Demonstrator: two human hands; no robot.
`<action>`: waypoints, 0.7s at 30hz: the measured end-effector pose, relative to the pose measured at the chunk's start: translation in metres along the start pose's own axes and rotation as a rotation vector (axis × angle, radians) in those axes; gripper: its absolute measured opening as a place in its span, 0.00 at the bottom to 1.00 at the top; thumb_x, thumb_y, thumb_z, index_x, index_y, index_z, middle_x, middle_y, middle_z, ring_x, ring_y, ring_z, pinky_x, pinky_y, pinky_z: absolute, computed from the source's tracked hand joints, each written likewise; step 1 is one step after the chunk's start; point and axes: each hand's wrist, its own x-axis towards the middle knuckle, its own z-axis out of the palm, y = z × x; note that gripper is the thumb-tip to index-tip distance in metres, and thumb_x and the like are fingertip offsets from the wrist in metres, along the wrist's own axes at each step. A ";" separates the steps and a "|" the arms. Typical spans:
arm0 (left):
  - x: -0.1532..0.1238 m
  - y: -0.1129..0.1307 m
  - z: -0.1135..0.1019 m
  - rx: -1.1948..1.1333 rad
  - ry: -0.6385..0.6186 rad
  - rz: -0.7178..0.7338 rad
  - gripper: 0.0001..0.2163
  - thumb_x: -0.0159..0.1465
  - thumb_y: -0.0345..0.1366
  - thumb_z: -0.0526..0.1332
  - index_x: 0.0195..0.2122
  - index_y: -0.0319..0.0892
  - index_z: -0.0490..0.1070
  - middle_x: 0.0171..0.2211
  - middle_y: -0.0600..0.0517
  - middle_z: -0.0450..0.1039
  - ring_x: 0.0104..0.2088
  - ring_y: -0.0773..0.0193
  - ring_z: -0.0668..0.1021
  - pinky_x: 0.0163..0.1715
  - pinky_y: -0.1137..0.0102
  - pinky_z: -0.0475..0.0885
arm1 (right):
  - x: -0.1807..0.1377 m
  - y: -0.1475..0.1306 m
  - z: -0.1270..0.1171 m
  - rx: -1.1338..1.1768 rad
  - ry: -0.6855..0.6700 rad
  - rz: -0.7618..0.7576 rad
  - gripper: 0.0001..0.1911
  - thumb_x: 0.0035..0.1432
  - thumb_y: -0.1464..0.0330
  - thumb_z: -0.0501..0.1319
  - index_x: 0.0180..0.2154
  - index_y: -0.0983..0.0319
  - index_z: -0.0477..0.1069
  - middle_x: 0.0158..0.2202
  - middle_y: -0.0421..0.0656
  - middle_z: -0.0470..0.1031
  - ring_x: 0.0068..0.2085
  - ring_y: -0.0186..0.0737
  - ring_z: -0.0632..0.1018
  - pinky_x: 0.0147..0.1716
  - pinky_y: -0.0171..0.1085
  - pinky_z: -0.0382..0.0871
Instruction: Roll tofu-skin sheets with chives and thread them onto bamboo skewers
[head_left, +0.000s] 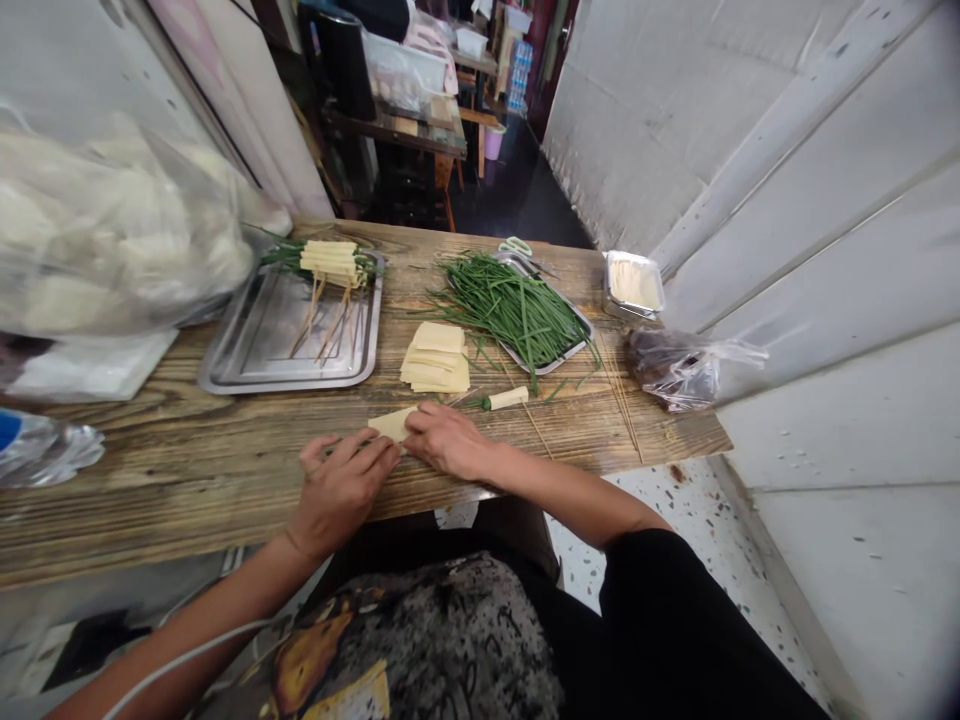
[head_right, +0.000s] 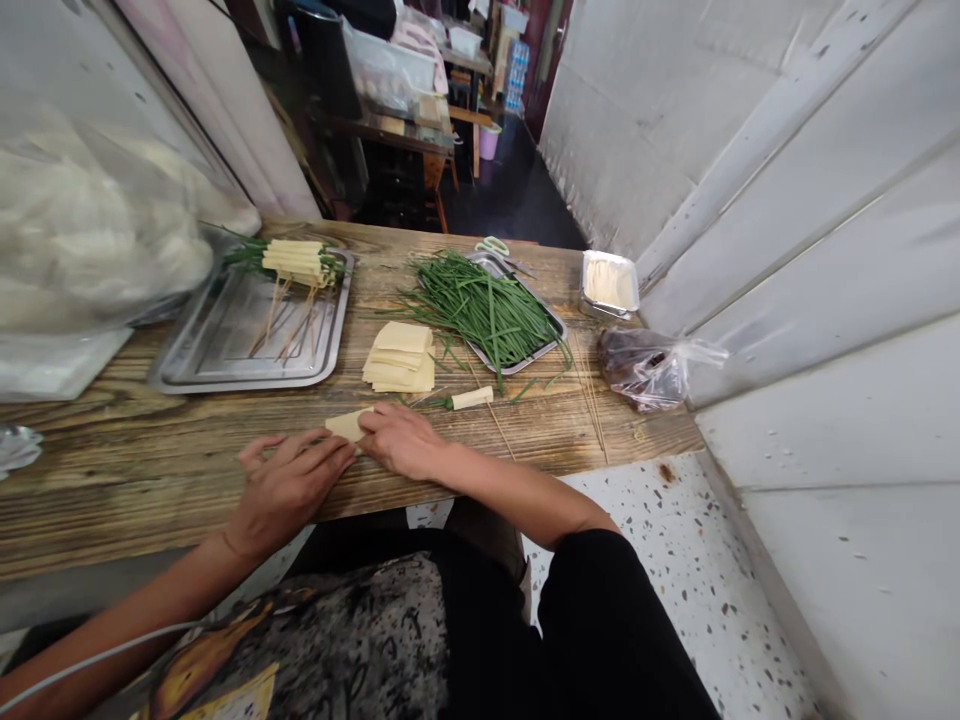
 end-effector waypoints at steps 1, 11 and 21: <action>0.001 0.000 -0.001 -0.007 -0.002 -0.016 0.11 0.74 0.30 0.55 0.49 0.46 0.77 0.45 0.46 0.85 0.53 0.48 0.81 0.53 0.49 0.64 | 0.002 0.002 0.000 0.017 -0.009 0.005 0.13 0.75 0.68 0.59 0.34 0.61 0.73 0.37 0.42 0.71 0.41 0.42 0.66 0.38 0.38 0.57; 0.015 -0.014 0.002 -0.205 -0.059 -0.027 0.12 0.74 0.33 0.55 0.44 0.48 0.80 0.39 0.48 0.84 0.43 0.54 0.79 0.46 0.55 0.62 | -0.005 -0.005 -0.018 -0.130 0.008 -0.030 0.13 0.76 0.62 0.58 0.43 0.61 0.78 0.47 0.47 0.76 0.48 0.45 0.69 0.43 0.41 0.61; 0.022 -0.012 -0.001 -0.163 -0.042 -0.099 0.12 0.74 0.36 0.57 0.37 0.49 0.80 0.37 0.51 0.84 0.43 0.52 0.78 0.45 0.53 0.59 | -0.008 -0.007 0.001 -0.160 -0.002 -0.040 0.14 0.78 0.68 0.54 0.41 0.63 0.76 0.39 0.45 0.75 0.43 0.43 0.69 0.45 0.40 0.63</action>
